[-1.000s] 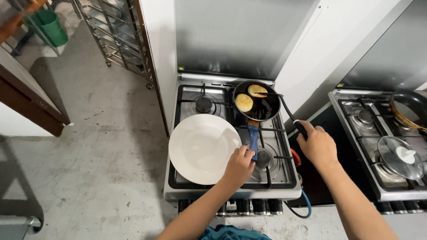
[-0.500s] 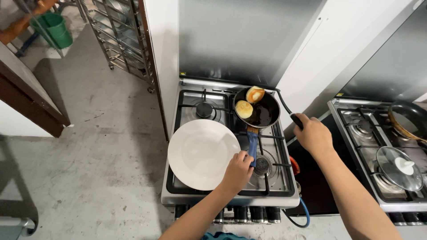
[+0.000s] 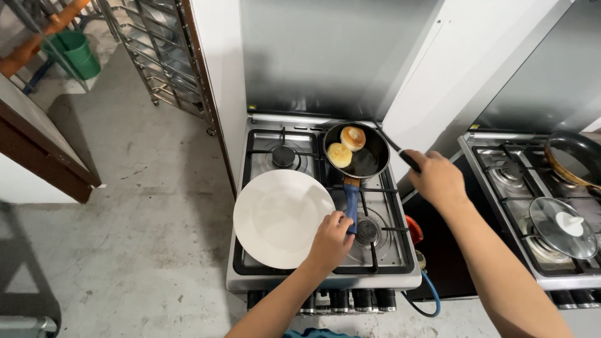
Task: Frying buns in a pan on a stove and transferring them to a plate.
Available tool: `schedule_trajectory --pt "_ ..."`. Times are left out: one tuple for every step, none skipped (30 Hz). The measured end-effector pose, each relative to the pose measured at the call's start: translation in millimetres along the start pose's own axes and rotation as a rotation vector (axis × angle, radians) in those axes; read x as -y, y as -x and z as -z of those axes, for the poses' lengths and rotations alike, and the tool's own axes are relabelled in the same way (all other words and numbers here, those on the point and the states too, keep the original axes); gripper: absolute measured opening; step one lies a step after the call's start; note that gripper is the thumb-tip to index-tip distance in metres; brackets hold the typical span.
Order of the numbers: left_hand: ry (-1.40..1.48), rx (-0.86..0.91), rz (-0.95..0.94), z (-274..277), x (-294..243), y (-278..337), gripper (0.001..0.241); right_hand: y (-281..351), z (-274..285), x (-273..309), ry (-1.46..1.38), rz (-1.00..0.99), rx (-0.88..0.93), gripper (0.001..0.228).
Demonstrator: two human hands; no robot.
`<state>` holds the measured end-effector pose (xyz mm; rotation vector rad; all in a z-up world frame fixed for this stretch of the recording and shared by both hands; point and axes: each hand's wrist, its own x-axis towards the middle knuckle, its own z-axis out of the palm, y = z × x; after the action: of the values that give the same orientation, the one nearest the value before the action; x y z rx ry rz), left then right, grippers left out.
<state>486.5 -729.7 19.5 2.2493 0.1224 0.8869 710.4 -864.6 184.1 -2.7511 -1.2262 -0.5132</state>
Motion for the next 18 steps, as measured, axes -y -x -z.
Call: schedule_trajectory --pt "-0.001 0.001 -0.002 -1 0 1 0.037 -1 0 6 -0.001 -0.001 -0.002 0.047" --pt "-0.002 -0.001 -0.001 -2 0 1 0.038 -3 0 11 0.034 0.018 0.037 0.050" --pt "-0.002 -0.003 0.001 -3 0 1 0.038 -4 1 16 0.069 0.037 0.075 0.052" --pt "-0.002 -0.001 0.000 -2 -1 1 0.038 -5 -3 16 0.068 0.035 0.075 0.052" --pt "-0.010 0.000 -0.003 -1 -3 1 0.038 -5 -6 16 0.084 0.037 0.098 0.053" --pt "-0.019 0.000 -0.005 0 -4 2 0.039 -6 -10 16 0.099 0.040 0.120 0.054" --pt "-0.020 0.000 -0.004 0 -3 2 0.039 -6 -9 13 0.098 0.041 0.120 0.054" --pt "-0.029 0.015 -0.002 0 -3 2 0.038 -5 -8 10 0.127 0.029 0.143 0.056" --pt "-0.038 0.029 0.000 0 -2 2 0.037 -4 -7 6 0.156 0.017 0.165 0.057" --pt "-0.038 0.029 0.002 0 -2 3 0.037 -3 -5 3 0.155 0.019 0.166 0.057" --pt "-0.035 0.017 0.001 0 -2 3 0.037 -1 -3 -1 0.167 0.019 0.170 0.057" --pt "-0.032 0.007 -0.003 0 -1 3 0.037 1 -1 -5 0.178 0.016 0.172 0.056" --pt "-0.033 0.009 -0.003 -1 -1 4 0.037 4 7 -5 0.177 0.016 0.172 0.056" --pt "-0.035 0.011 0.002 -1 0 3 0.036 6 15 -5 0.200 0.008 0.187 0.057" --pt "-0.038 0.013 0.007 -2 0 3 0.036 8 23 -5 0.222 0.000 0.201 0.058" --pt "-0.038 0.015 0.007 -2 0 3 0.036 9 32 -2 0.221 -0.001 0.201 0.058" --pt "-0.026 0.000 0.002 -2 1 3 0.036 9 40 1 0.250 -0.022 0.212 0.056" --pt "-0.013 -0.012 -0.003 -3 1 3 0.037 10 48 4 0.278 -0.044 0.223 0.054"
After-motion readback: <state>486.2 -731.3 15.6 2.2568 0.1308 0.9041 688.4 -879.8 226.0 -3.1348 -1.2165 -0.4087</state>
